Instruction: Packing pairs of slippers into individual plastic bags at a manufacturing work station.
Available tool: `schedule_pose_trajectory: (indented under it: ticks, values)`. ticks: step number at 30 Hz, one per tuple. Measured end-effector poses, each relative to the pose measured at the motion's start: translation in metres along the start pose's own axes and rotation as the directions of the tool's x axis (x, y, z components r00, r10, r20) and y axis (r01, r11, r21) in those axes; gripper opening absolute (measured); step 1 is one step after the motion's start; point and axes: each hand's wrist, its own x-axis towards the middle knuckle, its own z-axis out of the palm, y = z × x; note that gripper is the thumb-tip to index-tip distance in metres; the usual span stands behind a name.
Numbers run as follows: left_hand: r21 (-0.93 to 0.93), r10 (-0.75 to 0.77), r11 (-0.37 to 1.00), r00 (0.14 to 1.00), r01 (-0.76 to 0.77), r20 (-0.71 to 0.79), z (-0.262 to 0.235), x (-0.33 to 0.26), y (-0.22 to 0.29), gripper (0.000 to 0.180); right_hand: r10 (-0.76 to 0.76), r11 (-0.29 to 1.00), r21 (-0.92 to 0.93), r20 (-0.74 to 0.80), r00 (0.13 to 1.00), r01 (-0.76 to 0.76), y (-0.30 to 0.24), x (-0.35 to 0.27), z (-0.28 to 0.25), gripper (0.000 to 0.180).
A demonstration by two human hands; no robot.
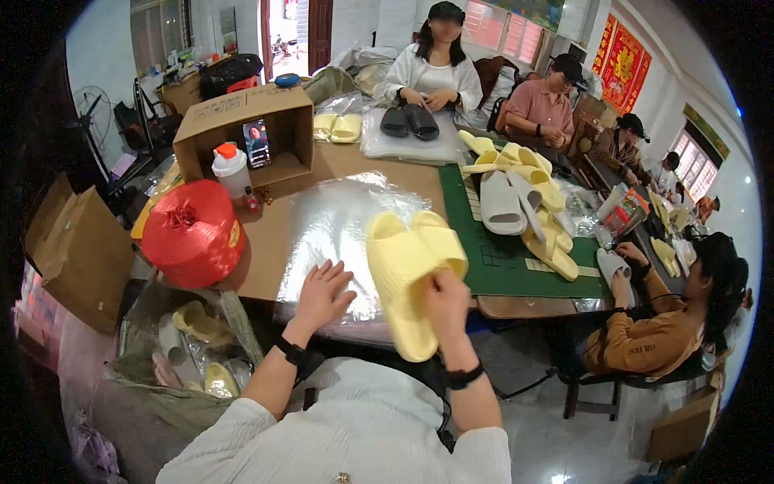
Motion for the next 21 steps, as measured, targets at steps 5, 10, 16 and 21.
schedule_pose_trajectory:
  ticks: [5,10,16,21]
  values:
    - [-0.191,-0.052,0.98,0.999,0.054,0.015,-0.004,0.012,0.008,0.044,-0.135,0.986,-0.069,0.229,0.964,0.155,-0.004,-0.001,0.096,0.021]
    - [-0.032,0.015,0.999,0.993,-0.011,0.117,-0.002,0.004,-0.01,0.052,0.018,0.981,-0.192,0.239,0.971,0.029,0.002,0.002,0.103,0.024]
    - [-0.05,0.024,0.999,0.975,-0.013,0.22,-0.015,0.005,-0.007,0.067,0.003,0.964,-0.265,0.074,0.997,0.017,0.054,0.014,0.058,0.027]
    - [-0.022,0.016,1.0,0.972,-0.011,0.236,-0.009,0.009,-0.005,0.061,0.094,0.988,-0.119,-0.04,0.995,-0.098,0.062,-0.013,-0.001,0.023]
